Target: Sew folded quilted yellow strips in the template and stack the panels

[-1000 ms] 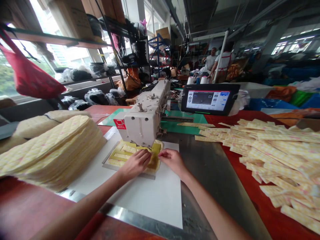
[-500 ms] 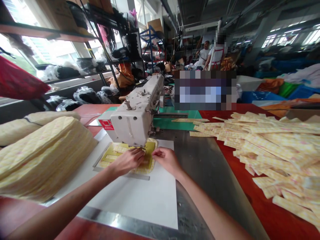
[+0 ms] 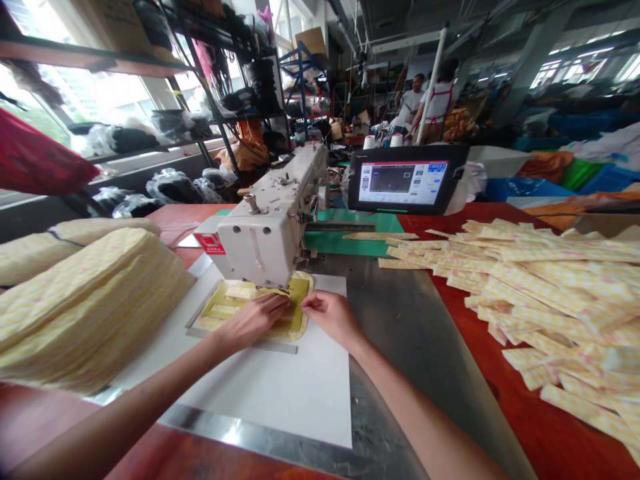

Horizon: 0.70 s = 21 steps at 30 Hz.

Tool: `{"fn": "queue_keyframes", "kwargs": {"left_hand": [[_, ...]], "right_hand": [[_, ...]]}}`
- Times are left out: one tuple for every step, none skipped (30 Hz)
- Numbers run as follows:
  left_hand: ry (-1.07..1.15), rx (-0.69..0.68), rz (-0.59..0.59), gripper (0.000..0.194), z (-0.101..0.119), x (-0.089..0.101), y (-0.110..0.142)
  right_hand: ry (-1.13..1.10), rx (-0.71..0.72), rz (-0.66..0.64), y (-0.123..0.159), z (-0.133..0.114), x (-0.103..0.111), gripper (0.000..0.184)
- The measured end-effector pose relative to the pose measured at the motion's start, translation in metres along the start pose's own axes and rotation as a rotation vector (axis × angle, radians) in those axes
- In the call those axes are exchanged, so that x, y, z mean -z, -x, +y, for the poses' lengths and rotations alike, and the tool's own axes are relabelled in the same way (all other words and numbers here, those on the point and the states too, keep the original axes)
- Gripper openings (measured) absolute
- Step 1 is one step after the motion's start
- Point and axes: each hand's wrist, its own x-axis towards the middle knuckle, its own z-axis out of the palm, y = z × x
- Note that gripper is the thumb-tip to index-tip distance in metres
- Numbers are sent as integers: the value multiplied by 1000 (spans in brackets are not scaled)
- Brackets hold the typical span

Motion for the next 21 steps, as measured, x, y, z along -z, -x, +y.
{"fn": "queue_keyframes", "kwargs": {"left_hand": [[47, 28, 2, 23, 0, 1, 3], [86, 55, 8, 28, 0, 1, 6], [120, 81, 21, 31, 1, 1, 8], [159, 113, 46, 34, 2, 1, 10], [193, 137, 72, 34, 3, 0, 12], [221, 154, 95, 35, 4, 0, 14], [246, 165, 111, 35, 6, -1, 15], [269, 174, 125, 36, 7, 0, 16], [291, 183, 136, 37, 8, 0, 17], [312, 192, 143, 38, 8, 1, 18], [331, 202, 146, 40, 8, 1, 19], [350, 216, 145, 40, 7, 2, 19], [369, 231, 142, 41, 6, 2, 20], [388, 245, 136, 41, 4, 2, 20], [408, 259, 129, 40, 2, 2, 20], [425, 271, 127, 40, 0, 0, 21], [441, 284, 129, 39, -2, -1, 21], [454, 297, 136, 38, -4, -2, 21], [465, 309, 142, 38, -5, -4, 21], [474, 321, 151, 39, -6, -5, 21], [480, 330, 160, 40, -6, -7, 22]], "right_hand": [[19, 5, -4, 1, 0, 0, 19], [42, 11, -8, 2, -1, 0, 17], [67, 19, -10, 3, -2, -1, 15], [88, 24, -8, 5, -4, -2, 12], [121, 38, -3, 6, -7, -3, 10], [173, 66, 3, 8, -10, -5, 9], [242, 111, 3, 10, -13, -7, 11], [323, 168, -7, 12, -16, -9, 15], [409, 233, -25, 14, -19, -12, 20], [491, 295, -49, 15, -21, -14, 24], [561, 342, -76, 16, -23, -16, 28], [610, 368, -98, 17, -24, -18, 30], [649, 380, -113, 17, -25, -20, 32], [680, 384, -118, 17, -26, -21, 32], [700, 385, -117, 17, -26, -22, 33], [710, 387, -111, 17, -26, -22, 35], [717, 390, -104, 17, -26, -22, 36], [724, 393, -99, 16, -26, -22, 37], [735, 395, -97, 16, -26, -22, 38], [751, 395, -102, 15, -26, -21, 38], [769, 393, -112, 15, -26, -21, 38]]}}
